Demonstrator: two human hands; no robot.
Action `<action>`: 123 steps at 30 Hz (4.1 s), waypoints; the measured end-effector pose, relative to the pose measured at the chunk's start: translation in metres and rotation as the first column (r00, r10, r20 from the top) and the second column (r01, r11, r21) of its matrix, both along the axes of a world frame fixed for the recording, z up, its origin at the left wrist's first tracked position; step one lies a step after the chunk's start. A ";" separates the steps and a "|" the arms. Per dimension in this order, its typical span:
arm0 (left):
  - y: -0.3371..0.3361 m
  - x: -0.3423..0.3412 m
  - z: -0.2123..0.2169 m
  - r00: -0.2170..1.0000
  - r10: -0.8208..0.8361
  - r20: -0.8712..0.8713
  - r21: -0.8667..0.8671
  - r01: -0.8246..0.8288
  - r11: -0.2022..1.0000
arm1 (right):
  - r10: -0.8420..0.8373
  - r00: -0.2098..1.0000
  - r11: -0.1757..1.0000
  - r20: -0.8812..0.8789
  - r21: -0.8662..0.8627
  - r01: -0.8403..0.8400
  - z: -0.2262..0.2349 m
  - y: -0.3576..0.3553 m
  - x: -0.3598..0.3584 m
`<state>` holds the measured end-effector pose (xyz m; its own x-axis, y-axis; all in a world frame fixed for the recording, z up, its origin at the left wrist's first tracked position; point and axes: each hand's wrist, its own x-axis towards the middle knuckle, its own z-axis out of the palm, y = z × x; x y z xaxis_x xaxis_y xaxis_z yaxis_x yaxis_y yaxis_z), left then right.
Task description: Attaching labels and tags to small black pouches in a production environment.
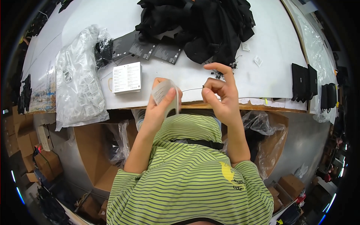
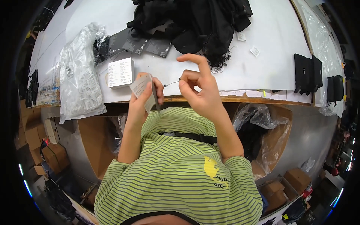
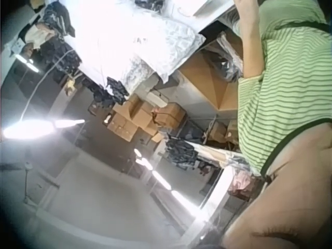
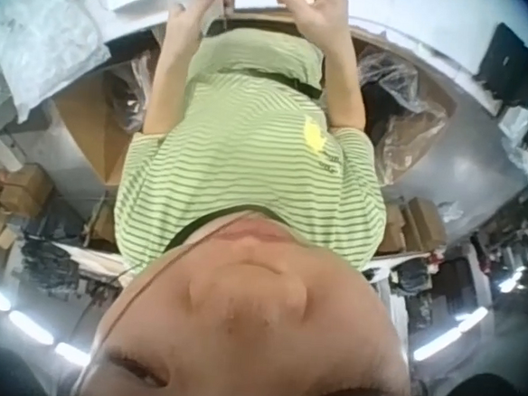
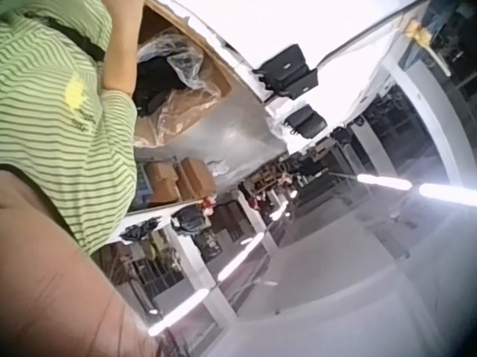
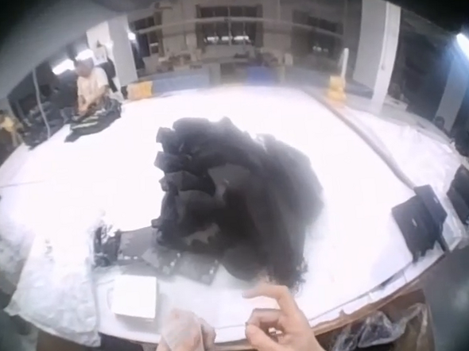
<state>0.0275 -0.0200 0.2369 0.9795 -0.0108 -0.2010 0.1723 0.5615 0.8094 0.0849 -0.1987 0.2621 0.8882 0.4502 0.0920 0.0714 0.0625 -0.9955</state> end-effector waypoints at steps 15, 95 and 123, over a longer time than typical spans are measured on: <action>-0.019 -0.005 -0.001 0.973 0.111 0.202 0.375 -0.182 0.909 | -0.021 0.996 0.991 0.087 -0.133 0.032 -0.001 0.016 -0.014; -0.002 0.012 0.066 0.951 -0.150 0.269 0.096 0.128 0.987 | 0.055 0.956 0.997 -0.289 -0.034 -0.068 -0.011 0.003 -0.010; 0.014 -0.012 0.191 -0.030 -0.076 0.997 0.071 0.766 0.639 | 0.139 0.957 0.984 -0.254 -0.072 -0.162 -0.013 0.003 -0.027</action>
